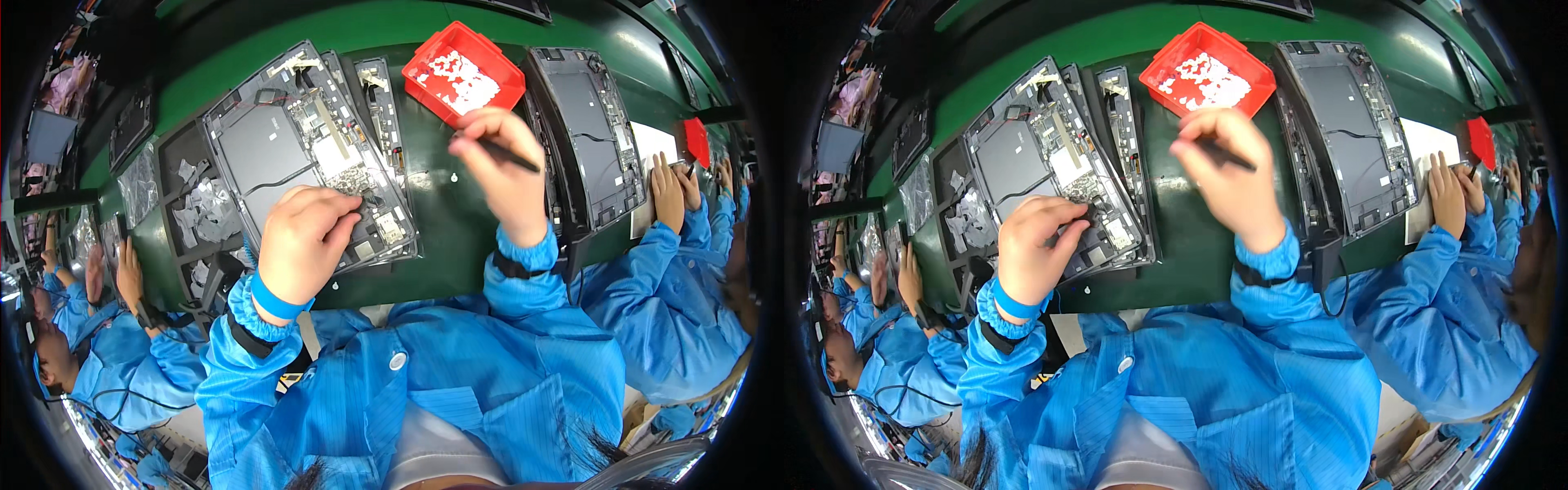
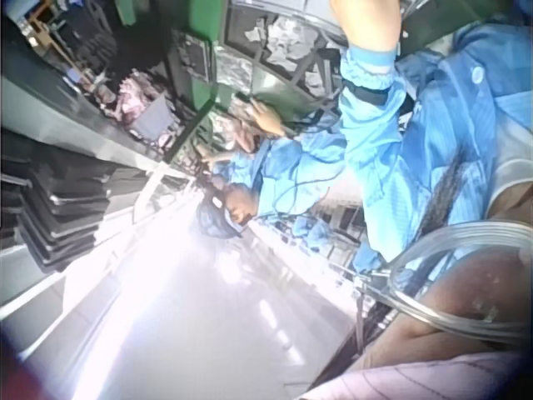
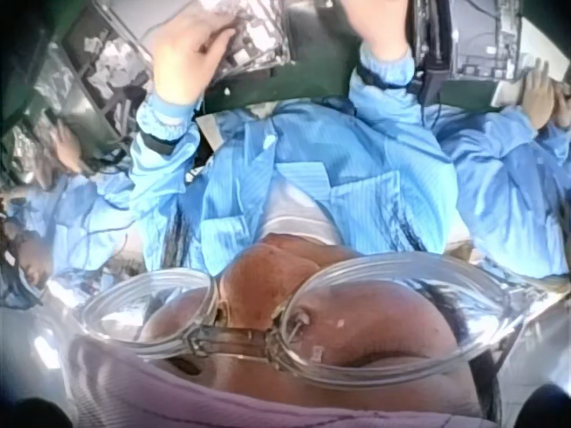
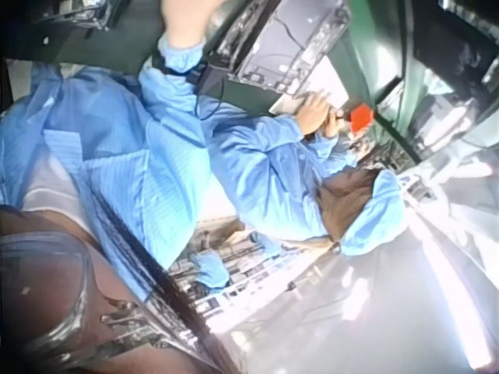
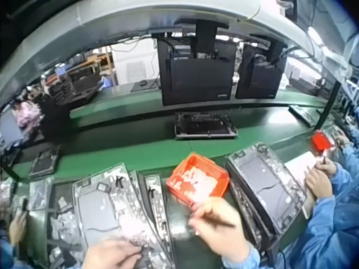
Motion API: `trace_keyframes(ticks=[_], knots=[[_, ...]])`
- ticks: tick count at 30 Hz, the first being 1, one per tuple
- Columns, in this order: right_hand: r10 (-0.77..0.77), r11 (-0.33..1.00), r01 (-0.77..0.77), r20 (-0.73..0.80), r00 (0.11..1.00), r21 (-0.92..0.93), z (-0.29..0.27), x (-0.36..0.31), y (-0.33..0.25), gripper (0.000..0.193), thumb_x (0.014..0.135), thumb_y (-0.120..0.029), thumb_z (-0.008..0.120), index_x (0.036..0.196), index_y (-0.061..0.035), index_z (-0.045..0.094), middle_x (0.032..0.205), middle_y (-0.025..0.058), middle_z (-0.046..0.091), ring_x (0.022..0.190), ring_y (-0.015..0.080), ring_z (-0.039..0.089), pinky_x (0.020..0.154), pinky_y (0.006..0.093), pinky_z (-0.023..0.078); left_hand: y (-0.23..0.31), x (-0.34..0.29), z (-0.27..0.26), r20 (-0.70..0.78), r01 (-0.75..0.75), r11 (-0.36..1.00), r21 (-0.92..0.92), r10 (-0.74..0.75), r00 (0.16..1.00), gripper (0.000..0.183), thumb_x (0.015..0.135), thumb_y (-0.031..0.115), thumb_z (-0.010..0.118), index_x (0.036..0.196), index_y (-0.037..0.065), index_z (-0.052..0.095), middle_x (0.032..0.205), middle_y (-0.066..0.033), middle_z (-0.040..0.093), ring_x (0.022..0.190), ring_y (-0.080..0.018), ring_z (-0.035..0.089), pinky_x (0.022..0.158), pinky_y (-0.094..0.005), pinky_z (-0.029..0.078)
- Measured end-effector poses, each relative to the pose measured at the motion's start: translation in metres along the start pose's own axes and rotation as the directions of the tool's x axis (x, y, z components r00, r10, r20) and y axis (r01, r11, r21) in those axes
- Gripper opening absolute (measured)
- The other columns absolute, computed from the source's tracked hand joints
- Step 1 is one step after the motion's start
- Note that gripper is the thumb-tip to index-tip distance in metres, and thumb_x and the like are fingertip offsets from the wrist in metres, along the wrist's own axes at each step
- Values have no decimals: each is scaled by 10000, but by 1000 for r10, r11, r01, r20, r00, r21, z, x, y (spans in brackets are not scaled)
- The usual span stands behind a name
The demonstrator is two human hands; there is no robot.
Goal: The person assembles internal cables and circuit boards into tablet frames by hand, using tweezers to manipulate the components.
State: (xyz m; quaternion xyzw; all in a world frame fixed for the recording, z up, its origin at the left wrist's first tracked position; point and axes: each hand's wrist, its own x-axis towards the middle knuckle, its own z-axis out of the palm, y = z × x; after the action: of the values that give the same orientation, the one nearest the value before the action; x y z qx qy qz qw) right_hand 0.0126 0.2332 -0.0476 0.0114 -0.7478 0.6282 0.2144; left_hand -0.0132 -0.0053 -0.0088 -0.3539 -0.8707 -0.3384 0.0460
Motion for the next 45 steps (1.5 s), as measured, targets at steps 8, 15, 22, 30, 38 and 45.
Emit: trace_keyframes(ticks=[8, 15, 22, 30, 38, 45], knots=[[151, 915, -207, 183, 971, 347, 36, -41, -11, 215, 721, 6, 714, 880, 22, 571, 915, 122, 658, 835, 143, 624, 747, 267, 498, 3, -3, -1, -67, -90, 996, 11, 91, 994, 197, 617, -51, 719, 789, 25, 659, 801, -77, 654, 739, -228, 613, 646, -311, 490], [136, 913, -186, 160, 978, 364, 40, -42, -5, 195, 710, 6, 721, 861, 22, 598, 893, 121, 662, 848, 164, 632, 741, 275, 498, 1, -5, 0, -62, -90, 995, -36, 87, 994, 196, 610, -65, 718, 774, 18, 649, 791, -81, 649, 714, -232, 614, 637, -316, 489], [-18, 956, -3, 69, 997, 292, 45, -43, -4, 175, 682, 40, 720, 808, 15, 601, 844, 137, 658, 795, 205, 657, 677, 290, 518, 2, -7, 7, -18, -159, 982, 97, 162, 987, 216, 583, -52, 721, 767, 19, 632, 777, -83, 616, 711, -256, 593, 639, -330, 488], [-103, 969, 90, 47, 994, 229, 44, -43, -2, 185, 666, 46, 724, 774, 6, 578, 814, 133, 656, 778, 219, 662, 644, 297, 515, 18, -11, 10, 111, -274, 936, 221, 255, 961, 340, 536, 29, 742, 846, -36, 619, 881, -110, 570, 782, -284, 565, 668, -369, 492], [-295, 951, 282, 107, 950, 124, 42, -39, -1, 200, 655, 29, 735, 777, -2, 580, 821, 106, 659, 734, 237, 640, 647, 325, 499, 10, -11, 11, 121, -217, 958, 187, 197, 973, 395, 545, -10, 664, 934, -36, 601, 957, -131, 574, 839, -305, 565, 719, -366, 493], [-85, 923, 112, -90, 992, 368, 42, -53, 2, 223, 661, 73, 722, 788, 9, 552, 825, 146, 657, 766, 234, 638, 672, 308, 501, 20, -9, 11, 236, -274, 910, 312, 205, 950, 414, 544, -11, 639, 956, -34, 604, 984, -133, 574, 866, -301, 571, 746, -367, 494]])
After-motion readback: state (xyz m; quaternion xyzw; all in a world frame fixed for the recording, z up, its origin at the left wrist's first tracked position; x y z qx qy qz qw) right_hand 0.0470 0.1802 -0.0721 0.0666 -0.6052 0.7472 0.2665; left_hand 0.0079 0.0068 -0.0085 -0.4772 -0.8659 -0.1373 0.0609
